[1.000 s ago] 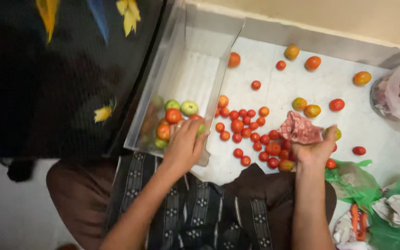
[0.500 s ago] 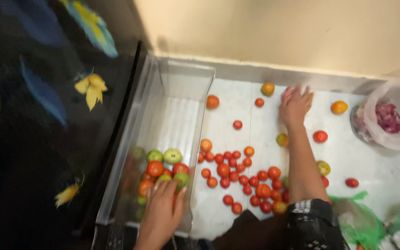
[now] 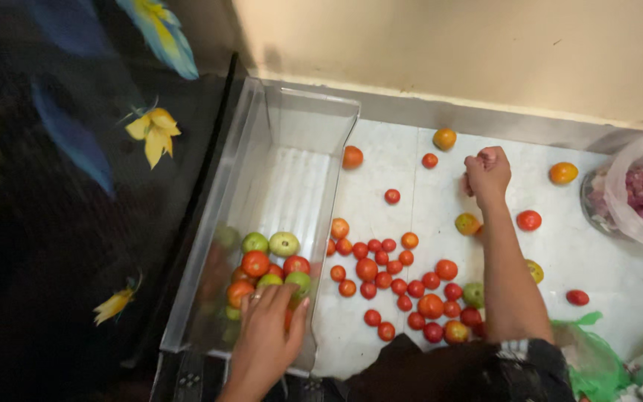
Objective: The person sits on the floor and sorts tomatoes by picking them up one by one, wiping each with a cloth, and placing them into a clear plastic drawer. The tomatoes vary in size and color, and the drawer gradually fills as the task proceeds.
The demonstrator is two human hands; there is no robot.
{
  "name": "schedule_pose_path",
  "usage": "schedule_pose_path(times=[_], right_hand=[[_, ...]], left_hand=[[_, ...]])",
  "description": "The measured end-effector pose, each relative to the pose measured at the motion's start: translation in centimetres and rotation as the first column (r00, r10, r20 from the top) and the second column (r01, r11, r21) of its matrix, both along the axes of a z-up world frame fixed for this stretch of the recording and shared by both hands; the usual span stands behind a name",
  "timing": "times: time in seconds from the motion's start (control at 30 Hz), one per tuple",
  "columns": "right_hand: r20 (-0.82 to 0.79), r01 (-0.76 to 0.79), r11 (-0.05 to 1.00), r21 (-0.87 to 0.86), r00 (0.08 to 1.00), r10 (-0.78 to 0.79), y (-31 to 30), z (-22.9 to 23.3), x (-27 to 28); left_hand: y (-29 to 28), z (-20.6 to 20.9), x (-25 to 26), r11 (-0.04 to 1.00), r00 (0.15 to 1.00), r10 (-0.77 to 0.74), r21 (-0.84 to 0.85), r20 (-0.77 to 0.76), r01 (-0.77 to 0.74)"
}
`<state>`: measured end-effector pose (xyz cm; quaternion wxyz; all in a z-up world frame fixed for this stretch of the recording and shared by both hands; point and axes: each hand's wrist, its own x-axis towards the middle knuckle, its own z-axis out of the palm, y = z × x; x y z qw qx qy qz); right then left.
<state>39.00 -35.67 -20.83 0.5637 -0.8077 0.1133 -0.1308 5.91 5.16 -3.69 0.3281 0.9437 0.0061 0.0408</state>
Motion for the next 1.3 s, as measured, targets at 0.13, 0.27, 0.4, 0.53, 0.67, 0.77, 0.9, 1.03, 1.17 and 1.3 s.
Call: schedule_pose_path(times=[0.13,0.27,0.4,0.53,0.67,0.77,0.9,1.03,1.17,1.3], right_hand=[[-0.077,-0.145,0.679,0.72,0.955,0.286,2.5,3.9,-6.2],[-0.077,-0.117,0.425,0.898,0.908,0.411,6.1,6.5,-14.4],[-0.059,-0.101,0.332,0.938,0.897,0.439,10.2,8.6,-22.2],[-0.107,-0.112,0.53,0.841,0.924,0.367,13.8,10.9,-28.9],[0.07,-0.233,0.585,0.776,0.955,0.288,15.7,10.8,-31.3],[0.122,-0.252,0.595,0.763,0.96,0.25,15.5,9.8,-31.8],[0.154,-0.216,0.642,0.736,0.976,0.151,15.4,8.5,-31.6],[0.326,-0.308,0.74,0.597,0.937,0.127,15.9,9.0,-32.6],[0.419,-0.429,0.643,0.634,0.89,0.18,16.4,11.6,-33.3],[0.457,-0.552,0.68,0.482,0.821,0.343,16.8,13.2,-34.1]], left_hand=[[-0.1,0.2,0.0,0.999,0.999,-0.01,0.04,0.038,0.008],[-0.1,0.1,-0.5,0.999,0.982,-0.031,0.02,0.185,0.028],[0.0,0.4,-0.8,0.998,0.983,-0.063,0.012,0.173,0.061],[-0.9,1.2,-2.5,0.963,0.919,-0.126,-0.178,0.374,0.204],[-6.1,0.9,-5.5,0.768,0.951,-0.241,-0.561,0.194,0.309],[-10.3,-0.2,-6.3,0.74,0.954,-0.193,-0.605,0.229,0.294],[-13.0,-1.6,-5.9,0.791,0.925,-0.043,-0.553,0.378,0.263],[-13.9,-2.1,-4.6,0.751,0.989,0.045,-0.657,0.139,0.059],[-14.3,-3.3,-3.7,0.452,0.994,0.054,-0.89,0.091,0.056],[-14.3,-5.2,-3.4,0.25,0.997,-0.008,-0.966,0.071,0.071]])
